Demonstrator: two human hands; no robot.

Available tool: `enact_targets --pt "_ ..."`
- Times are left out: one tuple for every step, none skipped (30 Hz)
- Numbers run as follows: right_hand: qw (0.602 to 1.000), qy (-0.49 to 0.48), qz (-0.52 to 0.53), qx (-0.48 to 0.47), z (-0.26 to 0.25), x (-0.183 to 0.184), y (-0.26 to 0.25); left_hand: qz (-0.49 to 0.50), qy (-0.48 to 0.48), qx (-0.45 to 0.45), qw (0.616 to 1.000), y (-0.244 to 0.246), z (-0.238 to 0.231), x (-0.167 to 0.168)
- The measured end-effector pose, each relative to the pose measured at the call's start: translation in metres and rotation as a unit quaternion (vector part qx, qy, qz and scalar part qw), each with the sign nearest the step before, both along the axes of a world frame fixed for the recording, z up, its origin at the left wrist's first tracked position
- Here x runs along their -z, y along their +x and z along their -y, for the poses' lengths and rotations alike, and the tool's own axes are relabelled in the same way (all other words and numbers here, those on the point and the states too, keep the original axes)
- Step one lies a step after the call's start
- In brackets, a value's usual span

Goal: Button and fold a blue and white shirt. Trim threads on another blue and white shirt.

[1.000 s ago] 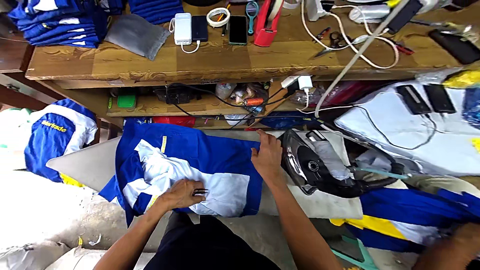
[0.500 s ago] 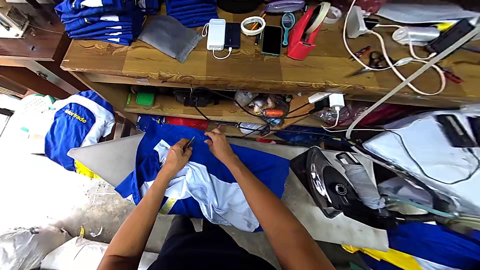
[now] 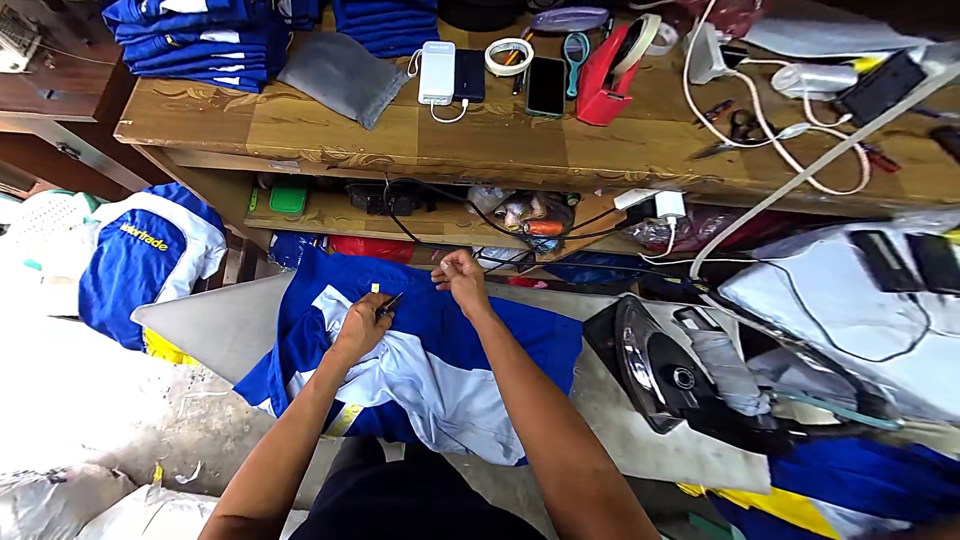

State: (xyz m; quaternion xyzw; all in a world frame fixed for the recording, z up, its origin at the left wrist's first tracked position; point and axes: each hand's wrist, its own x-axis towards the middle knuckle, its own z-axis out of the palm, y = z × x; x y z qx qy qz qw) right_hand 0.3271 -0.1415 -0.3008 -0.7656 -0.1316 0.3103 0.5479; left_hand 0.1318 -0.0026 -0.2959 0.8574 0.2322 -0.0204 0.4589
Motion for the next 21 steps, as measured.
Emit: enact_targets --pt "0.998 0.039 -0.033 0.039 0.005 -0.001 0.004 0.001 -0.001 0.0 1.0 0.0 0.0 0.001" --pt "0.994 0.065 -0.05 0.074 0.01 -0.003 0.008 0.004 -0.005 -0.002 1.0 0.0 0.0 0.001" --pt "0.991 0.075 -0.048 0.098 0.017 -0.008 0.014 0.012 -0.013 -0.008 1.0 -0.002 0.0 0.002" --pt "0.991 0.065 -0.026 0.11 0.023 -0.013 0.021 0.027 -0.027 -0.022 0.999 -0.003 0.0 0.003" --pt "0.994 0.035 0.012 0.107 0.029 -0.019 0.028 0.046 -0.047 -0.045 0.997 -0.005 -0.001 0.003" --pt "0.994 -0.001 0.058 0.09 0.034 -0.024 0.034 0.071 -0.073 -0.074 0.992 -0.006 -0.001 0.002" --pt "0.991 -0.037 0.111 0.066 0.036 -0.028 0.038 0.097 -0.099 -0.106 0.985 -0.008 -0.003 0.0" --pt "0.984 -0.058 0.163 0.034 0.035 -0.033 0.037 0.117 -0.12 -0.135 0.977 -0.009 -0.004 -0.003" --pt "0.977 -0.069 0.203 -0.003 0.03 -0.037 0.032 0.126 -0.133 -0.162 0.97 -0.009 -0.007 -0.006" --pt "0.969 -0.075 0.232 -0.044 0.022 -0.039 0.024 0.123 -0.137 -0.182 0.966 -0.01 -0.009 -0.009" --pt "0.963 -0.076 0.244 -0.089 0.011 -0.039 0.014 0.112 -0.132 -0.191 0.966 -0.01 -0.013 -0.012" --pt "0.955 -0.077 0.253 -0.137 -0.002 -0.036 0.004 0.093 -0.122 -0.189 0.97 -0.011 -0.018 -0.015" --pt "0.943 -0.079 0.266 -0.182 -0.015 -0.031 -0.006 0.067 -0.108 -0.182 0.975 -0.011 -0.023 -0.018" --pt "0.931 -0.085 0.279 -0.22 -0.027 -0.025 -0.014 0.038 -0.091 -0.169 0.981 -0.012 -0.028 -0.022" --pt "0.92 -0.095 0.288 -0.247 -0.037 -0.018 -0.022 0.009 -0.07 -0.15 0.986 -0.012 -0.033 -0.025" --pt "0.913 -0.107 0.291 -0.266 -0.045 -0.013 -0.028 -0.017 -0.053 -0.127 0.99 -0.012 -0.037 -0.028" --pt "0.907 -0.118 0.293 -0.278 -0.051 -0.009 -0.033 -0.036 -0.037 -0.105 0.993 -0.012 -0.041 -0.03" --pt "0.903 -0.125 0.296 -0.284 -0.055 -0.007 -0.036 -0.049 -0.024 -0.085 0.995 -0.011 -0.043 -0.031" --pt "0.901 -0.131 0.298 -0.287 -0.059 -0.006 -0.037 -0.058 -0.011 -0.069 0.996 -0.01 -0.045 -0.033" --pt "0.899 -0.136 0.3 -0.288 -0.061 -0.006 -0.037 -0.063 0.002 -0.059 0.996 -0.008 -0.044 -0.034" --pt "0.899 -0.139 0.302 -0.285 -0.062 -0.007 -0.037 -0.067 0.015 -0.053 0.996 -0.005 -0.043 -0.034"
